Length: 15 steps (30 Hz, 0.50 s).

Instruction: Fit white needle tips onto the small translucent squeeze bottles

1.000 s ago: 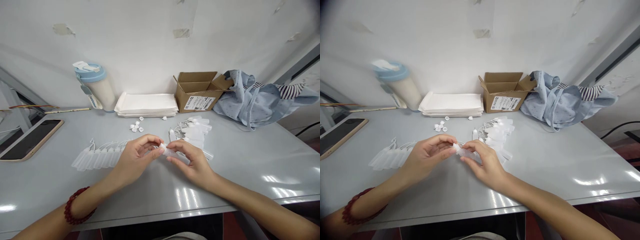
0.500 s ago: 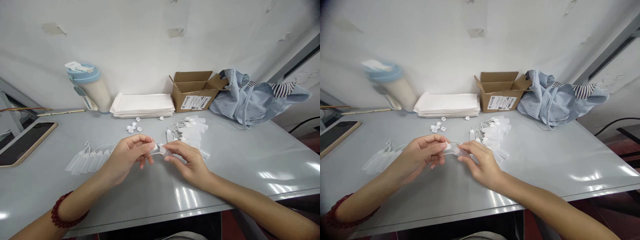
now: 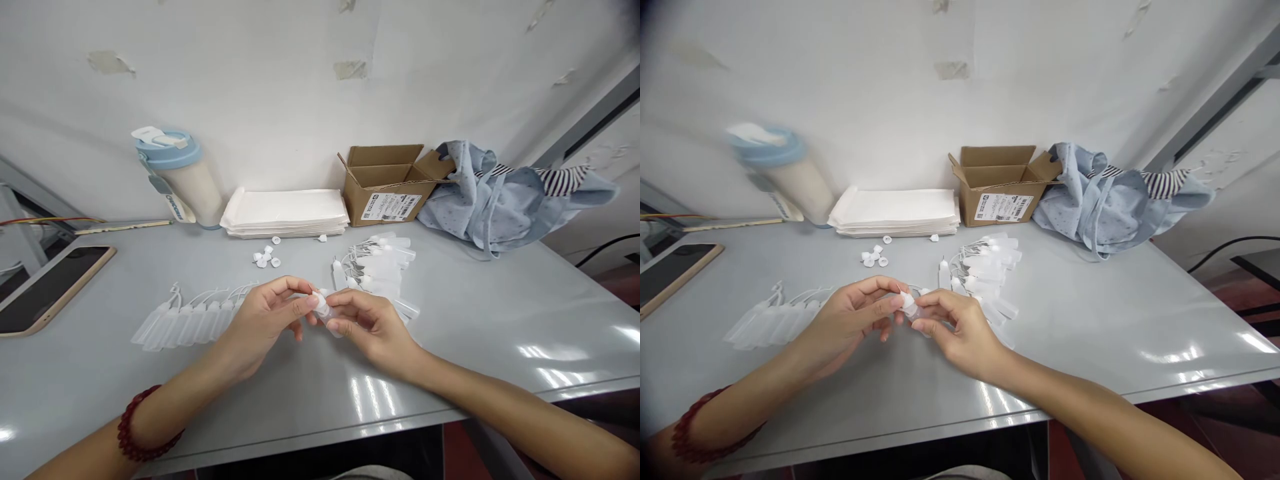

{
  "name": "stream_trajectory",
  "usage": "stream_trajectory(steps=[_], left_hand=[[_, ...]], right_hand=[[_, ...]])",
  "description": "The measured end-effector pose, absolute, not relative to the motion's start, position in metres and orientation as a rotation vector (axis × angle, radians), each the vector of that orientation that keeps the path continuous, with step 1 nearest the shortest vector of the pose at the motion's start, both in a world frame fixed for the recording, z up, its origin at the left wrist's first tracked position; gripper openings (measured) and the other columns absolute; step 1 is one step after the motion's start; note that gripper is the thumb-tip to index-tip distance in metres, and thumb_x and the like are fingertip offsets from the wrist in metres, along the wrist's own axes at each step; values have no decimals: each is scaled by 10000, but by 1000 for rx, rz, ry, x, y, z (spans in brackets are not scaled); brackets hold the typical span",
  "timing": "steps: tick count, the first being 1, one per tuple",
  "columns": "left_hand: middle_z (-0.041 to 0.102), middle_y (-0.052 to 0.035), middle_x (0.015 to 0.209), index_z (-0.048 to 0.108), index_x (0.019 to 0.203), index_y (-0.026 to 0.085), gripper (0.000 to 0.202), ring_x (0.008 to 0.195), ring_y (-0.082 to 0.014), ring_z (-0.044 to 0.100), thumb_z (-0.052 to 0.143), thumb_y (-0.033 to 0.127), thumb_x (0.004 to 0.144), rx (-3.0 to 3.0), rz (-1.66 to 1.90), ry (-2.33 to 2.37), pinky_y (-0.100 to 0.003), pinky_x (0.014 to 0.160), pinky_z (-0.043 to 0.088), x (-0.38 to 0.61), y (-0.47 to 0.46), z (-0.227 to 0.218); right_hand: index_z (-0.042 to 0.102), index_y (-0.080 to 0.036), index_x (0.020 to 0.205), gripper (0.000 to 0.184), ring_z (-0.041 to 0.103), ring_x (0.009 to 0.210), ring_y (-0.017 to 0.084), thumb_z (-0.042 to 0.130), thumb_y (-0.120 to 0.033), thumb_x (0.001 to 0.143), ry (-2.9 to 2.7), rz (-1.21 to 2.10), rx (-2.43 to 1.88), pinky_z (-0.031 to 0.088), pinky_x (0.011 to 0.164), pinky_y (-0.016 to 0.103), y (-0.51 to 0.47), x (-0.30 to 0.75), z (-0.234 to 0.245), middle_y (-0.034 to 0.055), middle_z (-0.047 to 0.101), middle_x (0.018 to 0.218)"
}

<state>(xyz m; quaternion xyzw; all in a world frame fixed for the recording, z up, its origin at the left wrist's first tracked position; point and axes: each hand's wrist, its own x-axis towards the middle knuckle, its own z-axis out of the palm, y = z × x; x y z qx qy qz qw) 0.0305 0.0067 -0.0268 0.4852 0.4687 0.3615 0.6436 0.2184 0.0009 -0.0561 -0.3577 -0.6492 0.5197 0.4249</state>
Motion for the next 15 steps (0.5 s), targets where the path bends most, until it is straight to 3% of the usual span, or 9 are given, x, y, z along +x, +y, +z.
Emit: stream_trajectory(steps=[4,8,11,15], left_hand=[[605,12,640,653,854,206,200,546,-115,557,700,383,775,1132,769,1098,-227,500,453,30,7,-26],[645,-12,818,652,868,216,180,717,-146,615,698,366,778,1224,771,1112,-218,545,467,27,9,-26],[654,-20,920,640,907,222,190,878,-172,619,713,332,770,1332,790,1103,-245,687,509,25,12,-24],[661,-31,937,627,953,198,221,864,-172,633,715,296,775,1412,764,1008,-291,769,520,20,13,-17]], right_hand=[[629,-184,961,196,693,802,195,670,-278,794,-1599,1322,-988,554,707,347,-1,218,-57,55,709,847],[607,-187,974,215,682,830,186,676,-281,794,-1519,1396,-977,547,743,347,-1,217,-58,53,701,872],[577,-189,965,253,676,814,163,708,-283,770,-1365,1558,-890,545,772,342,1,217,-55,36,673,891],[532,-187,950,280,688,695,146,724,-283,770,-1175,1878,-764,525,692,299,4,219,-51,17,685,825]])
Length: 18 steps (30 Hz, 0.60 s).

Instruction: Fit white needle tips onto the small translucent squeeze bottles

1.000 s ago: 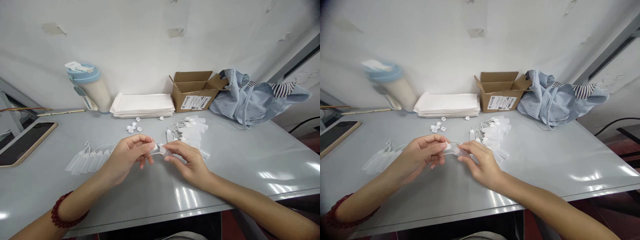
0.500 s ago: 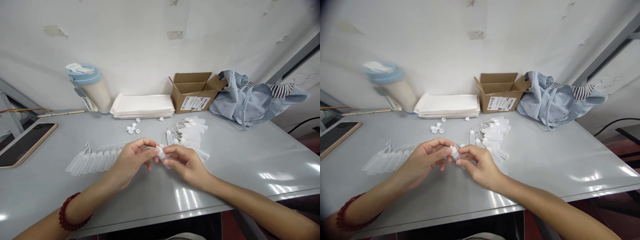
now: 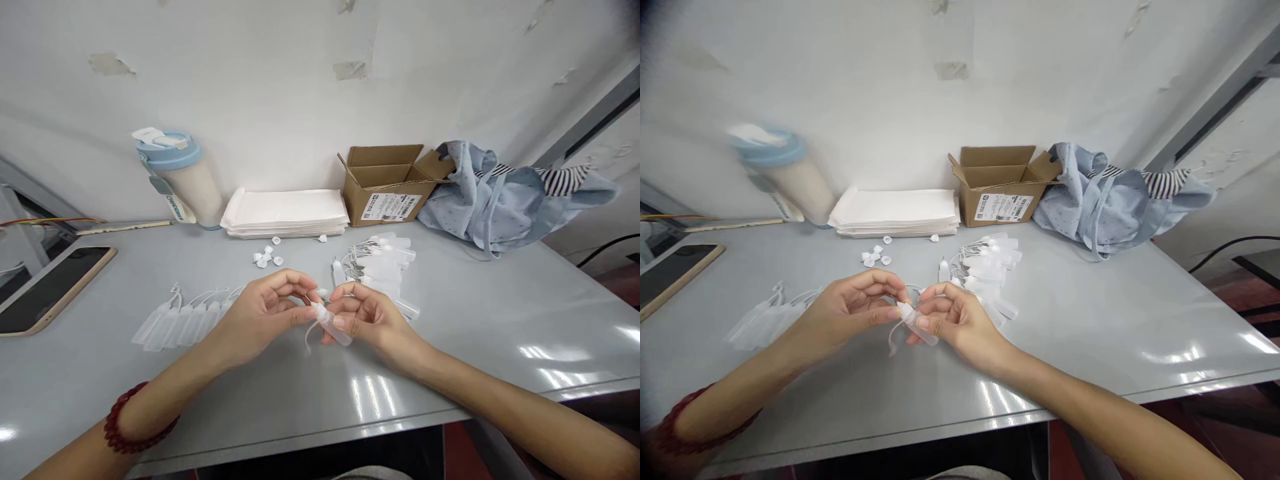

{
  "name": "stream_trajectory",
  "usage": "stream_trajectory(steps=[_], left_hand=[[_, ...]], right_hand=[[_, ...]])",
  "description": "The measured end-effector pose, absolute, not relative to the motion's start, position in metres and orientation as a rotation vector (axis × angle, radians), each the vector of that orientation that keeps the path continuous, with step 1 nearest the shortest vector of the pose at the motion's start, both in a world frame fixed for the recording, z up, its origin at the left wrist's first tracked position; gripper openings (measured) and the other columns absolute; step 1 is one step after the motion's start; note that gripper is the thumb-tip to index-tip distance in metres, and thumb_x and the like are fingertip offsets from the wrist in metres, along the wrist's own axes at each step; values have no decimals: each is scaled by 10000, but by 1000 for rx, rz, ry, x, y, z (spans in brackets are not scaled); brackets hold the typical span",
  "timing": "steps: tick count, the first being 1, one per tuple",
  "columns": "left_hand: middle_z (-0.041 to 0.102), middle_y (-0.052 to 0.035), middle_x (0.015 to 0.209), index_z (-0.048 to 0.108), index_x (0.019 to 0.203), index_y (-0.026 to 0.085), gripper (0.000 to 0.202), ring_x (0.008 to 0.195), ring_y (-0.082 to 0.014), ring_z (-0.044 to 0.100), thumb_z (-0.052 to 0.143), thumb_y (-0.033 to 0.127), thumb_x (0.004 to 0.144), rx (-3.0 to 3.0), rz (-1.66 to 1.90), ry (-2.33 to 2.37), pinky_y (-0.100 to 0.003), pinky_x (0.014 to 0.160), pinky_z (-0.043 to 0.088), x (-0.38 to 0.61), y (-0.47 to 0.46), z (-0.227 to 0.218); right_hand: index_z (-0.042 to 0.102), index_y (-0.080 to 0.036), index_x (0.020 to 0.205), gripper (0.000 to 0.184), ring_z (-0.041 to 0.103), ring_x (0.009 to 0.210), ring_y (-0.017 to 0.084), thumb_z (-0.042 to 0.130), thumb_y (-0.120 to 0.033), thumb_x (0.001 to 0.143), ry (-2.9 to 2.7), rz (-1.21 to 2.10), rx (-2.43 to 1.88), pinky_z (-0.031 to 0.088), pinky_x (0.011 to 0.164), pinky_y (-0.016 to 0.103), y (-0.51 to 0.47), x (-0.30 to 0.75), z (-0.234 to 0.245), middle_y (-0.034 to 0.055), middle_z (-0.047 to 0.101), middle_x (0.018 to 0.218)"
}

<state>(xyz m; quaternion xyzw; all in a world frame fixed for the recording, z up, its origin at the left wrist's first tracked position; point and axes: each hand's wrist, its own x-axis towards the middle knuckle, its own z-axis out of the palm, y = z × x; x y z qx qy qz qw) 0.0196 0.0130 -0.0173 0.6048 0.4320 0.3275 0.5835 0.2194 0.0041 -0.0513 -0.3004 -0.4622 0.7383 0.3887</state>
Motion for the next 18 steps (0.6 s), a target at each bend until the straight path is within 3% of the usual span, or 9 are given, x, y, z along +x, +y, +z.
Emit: stream_trajectory(steps=[7,13,18], left_hand=[[685,-1,935,660,954,210,96,880,-121,628,637,195,862,1531,762,847,-232,810,498,14,10,-16],[692,8,984,688,964,232,122,891,-108,636,615,184,879,1555,749,813,-191,779,505,15,9,-13],[685,25,905,721,881,236,80,834,-93,635,655,206,848,1543,776,891,-160,741,502,17,9,-14]], right_hand=[[525,-170,978,298,686,645,145,727,-246,772,-945,2203,-616,490,690,273,8,223,-51,51,719,782],[529,-175,956,284,686,656,139,733,-245,772,-969,2172,-617,489,686,270,8,222,-49,39,716,792],[559,-177,1007,269,684,683,135,713,-244,798,-1073,2087,-603,481,691,277,8,222,-51,28,713,806]])
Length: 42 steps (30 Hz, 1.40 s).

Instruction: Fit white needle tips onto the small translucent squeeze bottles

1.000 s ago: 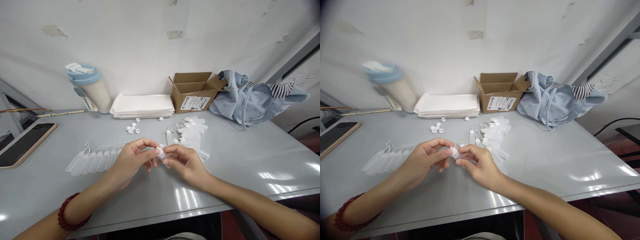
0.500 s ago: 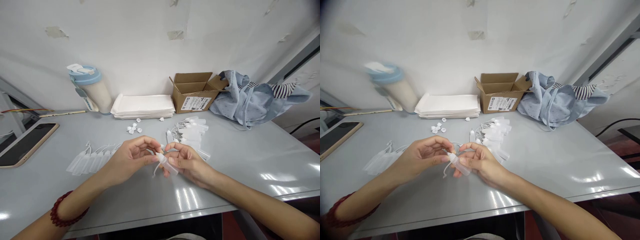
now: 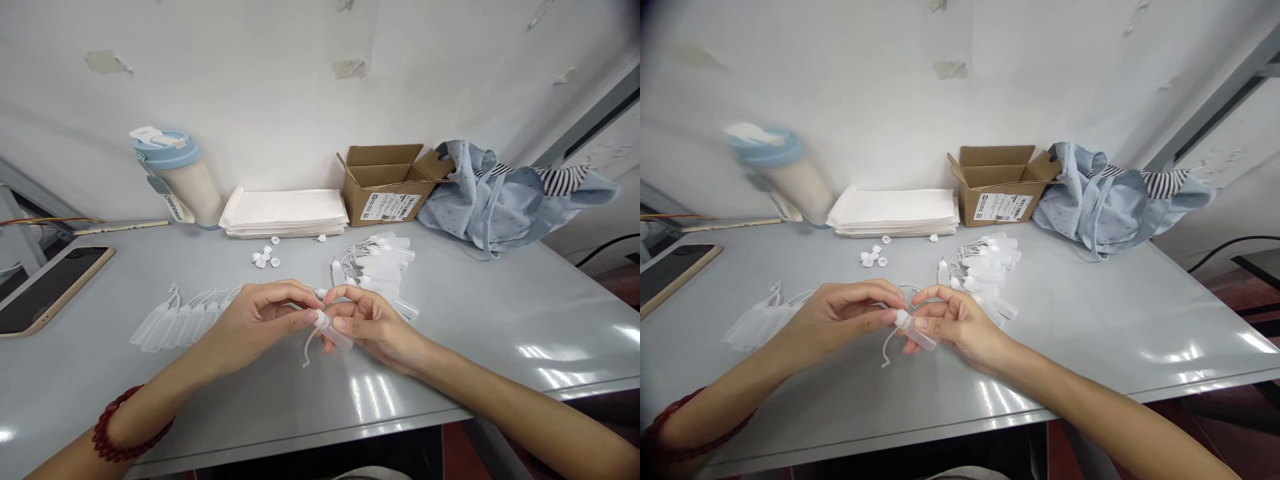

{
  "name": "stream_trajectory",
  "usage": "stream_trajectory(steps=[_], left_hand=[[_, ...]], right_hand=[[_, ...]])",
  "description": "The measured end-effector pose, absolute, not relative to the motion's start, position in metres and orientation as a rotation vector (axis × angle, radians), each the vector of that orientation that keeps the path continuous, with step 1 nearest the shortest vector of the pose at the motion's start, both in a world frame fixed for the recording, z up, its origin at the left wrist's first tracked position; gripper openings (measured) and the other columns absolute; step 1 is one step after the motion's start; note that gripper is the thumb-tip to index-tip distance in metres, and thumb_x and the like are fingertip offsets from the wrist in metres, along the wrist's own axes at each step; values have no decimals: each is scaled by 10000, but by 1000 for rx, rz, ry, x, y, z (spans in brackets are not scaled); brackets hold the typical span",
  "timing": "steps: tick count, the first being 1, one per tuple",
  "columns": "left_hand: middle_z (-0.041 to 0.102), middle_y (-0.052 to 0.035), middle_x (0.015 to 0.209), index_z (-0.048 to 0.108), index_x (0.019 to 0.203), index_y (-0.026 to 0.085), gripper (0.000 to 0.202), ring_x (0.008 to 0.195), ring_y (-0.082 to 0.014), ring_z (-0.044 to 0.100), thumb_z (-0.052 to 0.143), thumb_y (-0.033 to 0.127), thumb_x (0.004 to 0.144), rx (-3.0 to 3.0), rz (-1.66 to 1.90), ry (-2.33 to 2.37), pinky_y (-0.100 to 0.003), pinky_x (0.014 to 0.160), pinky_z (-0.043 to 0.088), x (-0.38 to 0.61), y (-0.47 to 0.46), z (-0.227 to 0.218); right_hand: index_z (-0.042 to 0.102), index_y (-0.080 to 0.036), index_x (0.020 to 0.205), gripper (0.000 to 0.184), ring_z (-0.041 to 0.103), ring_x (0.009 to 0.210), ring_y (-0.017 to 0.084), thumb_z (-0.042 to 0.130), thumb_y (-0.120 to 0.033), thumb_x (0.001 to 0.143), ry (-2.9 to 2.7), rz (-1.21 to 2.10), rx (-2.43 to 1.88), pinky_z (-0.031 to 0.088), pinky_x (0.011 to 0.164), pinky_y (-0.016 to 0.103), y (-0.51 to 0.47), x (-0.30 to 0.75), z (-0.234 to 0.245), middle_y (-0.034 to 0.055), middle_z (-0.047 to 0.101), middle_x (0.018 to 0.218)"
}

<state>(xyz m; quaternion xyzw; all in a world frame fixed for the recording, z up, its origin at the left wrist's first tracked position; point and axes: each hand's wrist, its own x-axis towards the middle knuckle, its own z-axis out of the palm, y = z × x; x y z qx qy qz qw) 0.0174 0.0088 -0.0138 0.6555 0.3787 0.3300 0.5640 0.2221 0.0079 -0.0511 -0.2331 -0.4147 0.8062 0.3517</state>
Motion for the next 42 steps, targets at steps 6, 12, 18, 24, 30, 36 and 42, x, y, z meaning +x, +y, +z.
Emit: stream_trajectory(steps=[6,12,18,24,30,36,42], left_hand=[[657,22,893,683,926,240,126,822,-112,618,693,288,811,1494,770,983,-186,711,506,17,9,-11],[646,15,788,681,893,221,202,731,-128,594,601,402,855,1502,484,1119,-220,674,485,13,11,-4],[570,35,599,683,714,184,247,553,-88,492,590,367,852,1525,376,1067,-175,527,413,14,7,0],[462,56,473,668,654,166,316,424,-64,413,587,411,835,1562,548,1214,-169,427,345,13,6,3],[475,61,495,549,599,166,332,410,-70,425,609,414,812,1493,462,1299,-173,412,346,13,9,-3],[466,58,470,494,554,173,359,446,-91,451,536,366,854,1573,347,1196,-198,468,358,19,6,-5],[600,30,613,663,788,193,277,581,-130,572,502,394,890,1789,297,1155,-210,541,408,17,5,-7]], right_hand=[[621,-213,1165,344,674,737,133,676,-272,831,-1215,2013,-592,475,727,290,8,222,-56,10,694,847],[657,-235,1127,252,665,755,110,616,-245,878,-1276,1897,-624,476,781,282,9,223,-57,7,697,895],[672,-253,1086,223,660,765,103,620,-236,869,-1352,1768,-726,492,774,263,8,222,-53,-16,692,854],[671,-249,1089,238,654,827,118,591,-188,873,-1499,1588,-748,525,778,271,-1,218,-50,9,679,943],[656,-252,1118,250,649,836,142,554,-194,897,-1643,1436,-765,526,778,311,-2,220,-52,35,650,1004],[626,-230,1070,192,635,835,177,544,-203,899,-1835,1187,-808,502,736,325,-3,221,-51,45,675,936],[570,-210,984,112,649,865,166,575,-196,873,-1768,1303,-867,512,745,302,-5,222,-53,37,669,908]])
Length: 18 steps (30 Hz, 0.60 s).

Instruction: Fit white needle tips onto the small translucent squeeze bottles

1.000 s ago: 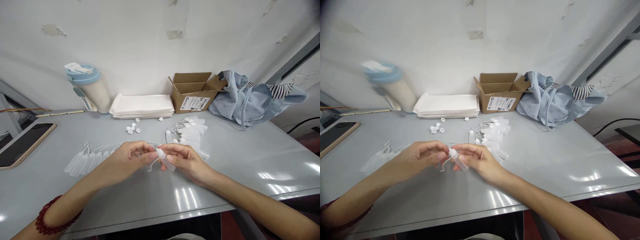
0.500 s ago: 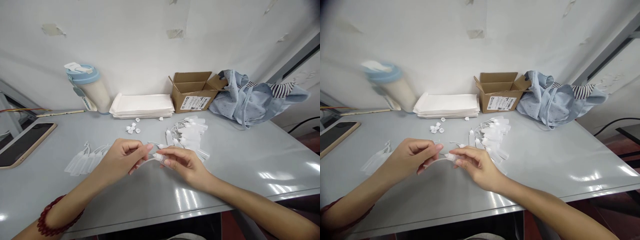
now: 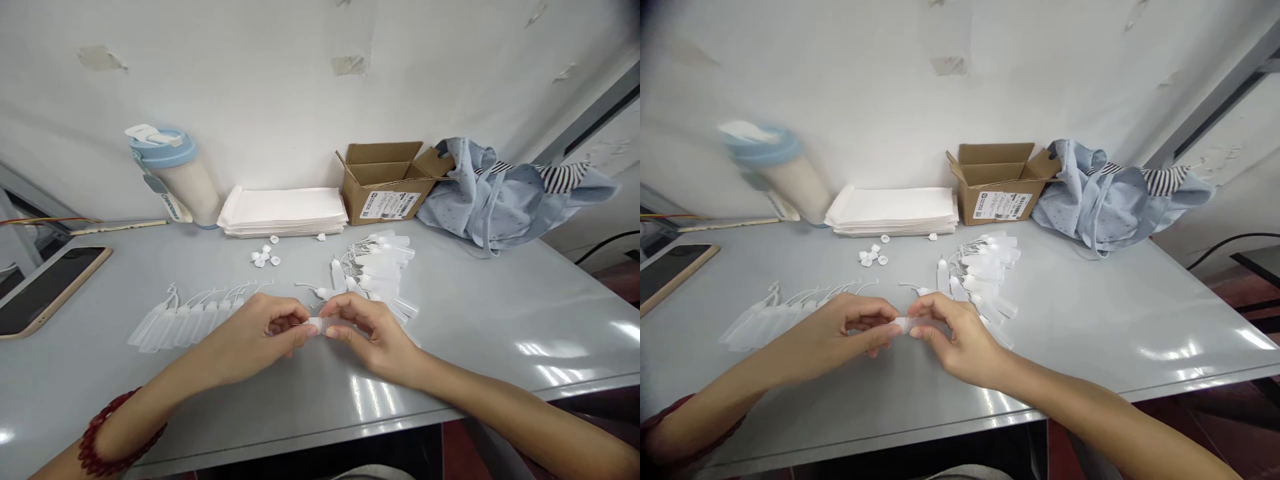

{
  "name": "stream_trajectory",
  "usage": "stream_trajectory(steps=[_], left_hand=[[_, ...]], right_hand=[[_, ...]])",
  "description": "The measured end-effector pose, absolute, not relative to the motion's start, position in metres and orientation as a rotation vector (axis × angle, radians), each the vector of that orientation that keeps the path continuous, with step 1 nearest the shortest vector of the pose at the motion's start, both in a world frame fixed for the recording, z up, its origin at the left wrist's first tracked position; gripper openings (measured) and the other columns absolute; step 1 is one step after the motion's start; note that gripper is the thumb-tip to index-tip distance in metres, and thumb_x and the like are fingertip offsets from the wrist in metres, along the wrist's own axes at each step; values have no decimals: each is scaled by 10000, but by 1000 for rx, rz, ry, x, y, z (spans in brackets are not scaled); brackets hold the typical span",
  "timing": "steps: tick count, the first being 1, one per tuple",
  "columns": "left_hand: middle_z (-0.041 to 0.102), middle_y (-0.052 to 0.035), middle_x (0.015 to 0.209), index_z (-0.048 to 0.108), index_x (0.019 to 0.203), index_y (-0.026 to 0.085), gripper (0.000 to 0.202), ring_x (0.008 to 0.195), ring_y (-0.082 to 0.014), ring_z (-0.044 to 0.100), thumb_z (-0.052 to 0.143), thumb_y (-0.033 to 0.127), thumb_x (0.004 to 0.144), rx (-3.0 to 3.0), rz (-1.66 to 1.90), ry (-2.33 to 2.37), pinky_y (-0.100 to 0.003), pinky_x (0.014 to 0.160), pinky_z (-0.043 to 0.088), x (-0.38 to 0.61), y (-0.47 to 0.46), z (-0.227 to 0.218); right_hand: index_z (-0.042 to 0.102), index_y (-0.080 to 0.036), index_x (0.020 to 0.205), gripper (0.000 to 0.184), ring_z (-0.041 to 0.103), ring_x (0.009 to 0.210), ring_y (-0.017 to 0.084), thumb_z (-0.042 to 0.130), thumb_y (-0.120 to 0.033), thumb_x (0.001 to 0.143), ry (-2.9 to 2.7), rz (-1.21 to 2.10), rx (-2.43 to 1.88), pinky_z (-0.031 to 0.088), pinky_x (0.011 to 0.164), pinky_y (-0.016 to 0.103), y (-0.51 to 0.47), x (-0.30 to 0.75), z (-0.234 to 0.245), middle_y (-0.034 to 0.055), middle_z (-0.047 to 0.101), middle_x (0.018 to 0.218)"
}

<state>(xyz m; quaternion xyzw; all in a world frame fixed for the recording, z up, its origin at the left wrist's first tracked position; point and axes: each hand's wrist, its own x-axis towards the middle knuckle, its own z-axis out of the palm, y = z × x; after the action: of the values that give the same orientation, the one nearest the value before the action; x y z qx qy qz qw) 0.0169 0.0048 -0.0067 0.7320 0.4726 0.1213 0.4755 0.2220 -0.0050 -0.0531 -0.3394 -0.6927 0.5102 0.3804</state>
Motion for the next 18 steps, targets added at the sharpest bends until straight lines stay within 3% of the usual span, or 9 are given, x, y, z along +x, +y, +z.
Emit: stream_trajectory(steps=[3,10,14,18], left_hand=[[644,4,683,670,862,185,265,620,-145,580,478,360,916,2138,359,1119,-230,571,400,15,3,-11],[668,-28,798,638,1009,168,212,651,-141,577,443,216,941,2388,475,1018,-246,639,425,15,0,-15],[702,-11,827,659,941,198,152,713,-152,634,542,279,888,2059,485,1056,-240,671,473,18,2,-8],[670,10,683,637,768,193,209,653,-149,630,551,355,868,1660,383,1196,-226,608,476,20,4,-6]], right_hand=[[576,-205,984,140,634,923,164,612,-198,849,-1696,1375,-885,503,802,310,-2,223,-55,39,662,942],[583,-179,923,197,634,747,123,696,-279,795,-1335,1815,-830,531,728,296,3,221,-50,12,652,850],[594,-180,920,189,628,735,110,698,-280,797,-1323,1823,-809,527,749,295,3,219,-47,5,644,852],[587,-190,924,158,623,784,125,670,-275,820,-1384,1720,-800,512,758,299,0,218,-51,5,626,850]])
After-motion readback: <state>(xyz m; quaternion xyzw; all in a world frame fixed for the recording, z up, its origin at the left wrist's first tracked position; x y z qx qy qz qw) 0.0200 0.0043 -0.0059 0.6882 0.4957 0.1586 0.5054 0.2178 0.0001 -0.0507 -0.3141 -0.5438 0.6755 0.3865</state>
